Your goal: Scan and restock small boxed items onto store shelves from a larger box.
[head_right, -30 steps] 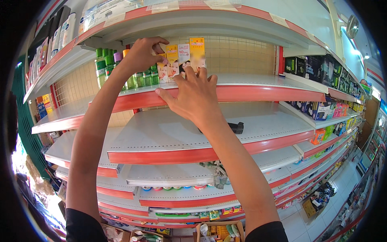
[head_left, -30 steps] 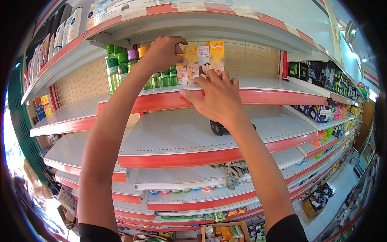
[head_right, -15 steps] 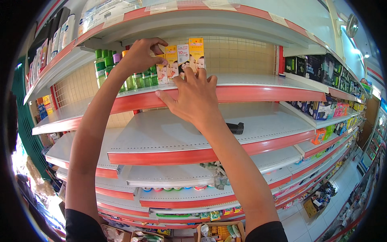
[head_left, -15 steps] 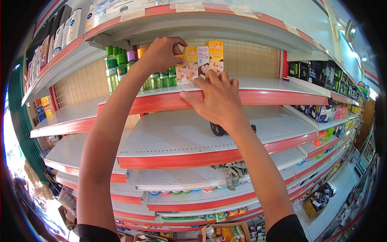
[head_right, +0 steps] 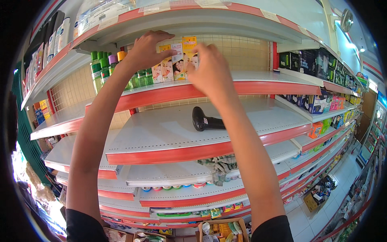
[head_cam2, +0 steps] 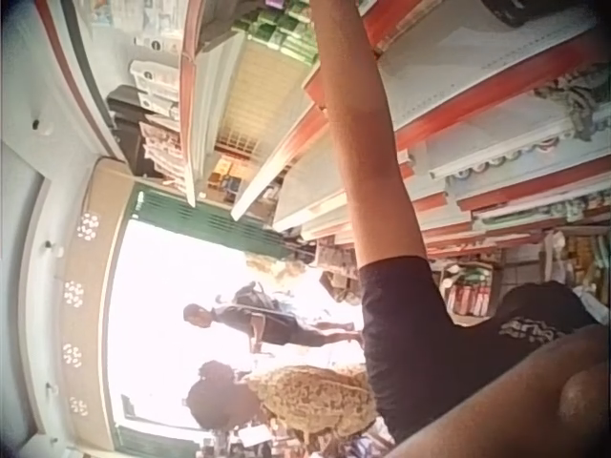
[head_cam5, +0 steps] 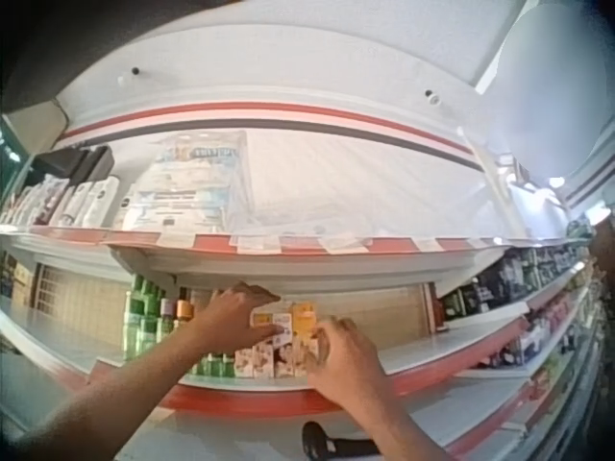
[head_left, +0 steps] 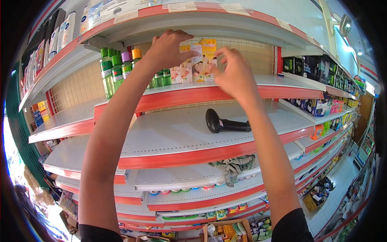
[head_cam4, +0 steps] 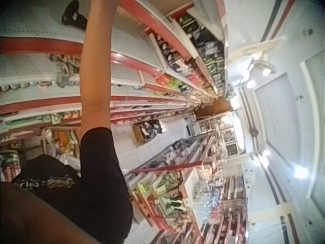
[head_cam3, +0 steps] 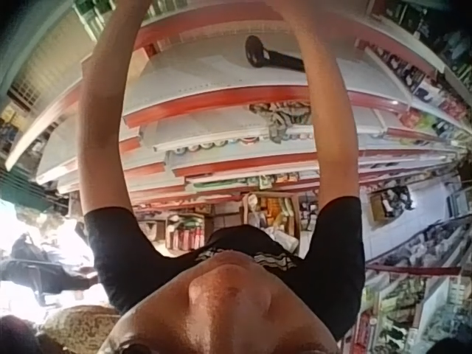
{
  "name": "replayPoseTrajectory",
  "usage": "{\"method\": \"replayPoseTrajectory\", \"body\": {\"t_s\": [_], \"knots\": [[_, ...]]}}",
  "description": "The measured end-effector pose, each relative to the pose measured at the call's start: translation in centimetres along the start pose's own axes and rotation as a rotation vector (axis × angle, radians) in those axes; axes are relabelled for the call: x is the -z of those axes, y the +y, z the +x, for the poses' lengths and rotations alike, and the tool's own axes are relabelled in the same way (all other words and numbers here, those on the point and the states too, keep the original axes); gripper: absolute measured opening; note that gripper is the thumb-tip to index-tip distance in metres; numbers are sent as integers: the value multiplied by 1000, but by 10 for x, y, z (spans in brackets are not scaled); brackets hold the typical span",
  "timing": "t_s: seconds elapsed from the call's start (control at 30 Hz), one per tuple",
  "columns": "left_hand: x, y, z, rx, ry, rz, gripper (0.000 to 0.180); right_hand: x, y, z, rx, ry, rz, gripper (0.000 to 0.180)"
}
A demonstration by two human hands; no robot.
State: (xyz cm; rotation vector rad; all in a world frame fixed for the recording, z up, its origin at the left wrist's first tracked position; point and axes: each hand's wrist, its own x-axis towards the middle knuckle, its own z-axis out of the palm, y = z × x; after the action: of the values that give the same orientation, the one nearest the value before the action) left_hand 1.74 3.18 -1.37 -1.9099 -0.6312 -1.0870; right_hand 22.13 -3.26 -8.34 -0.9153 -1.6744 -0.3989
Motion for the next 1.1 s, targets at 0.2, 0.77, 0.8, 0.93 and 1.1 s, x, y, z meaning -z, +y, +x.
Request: {"method": "replayPoseTrajectory", "body": {"t_s": [0.2,0.77,0.8,0.93,1.1], "knots": [[9,22,24,233,-320,-55,29,-8,27,28,-387,-242,163,61],[8,22,22,253,-236,-84,22,-6,32,20,-351,-315,288,52],[12,24,21,250,-248,-35,23,-6,30,20,-330,-316,262,53],[22,25,7,76,43,3,28,-14,46,19,-178,-205,255,55],[74,43,-76,316,98,-380,29,37,43,-43,-118,41,98,46]]}}
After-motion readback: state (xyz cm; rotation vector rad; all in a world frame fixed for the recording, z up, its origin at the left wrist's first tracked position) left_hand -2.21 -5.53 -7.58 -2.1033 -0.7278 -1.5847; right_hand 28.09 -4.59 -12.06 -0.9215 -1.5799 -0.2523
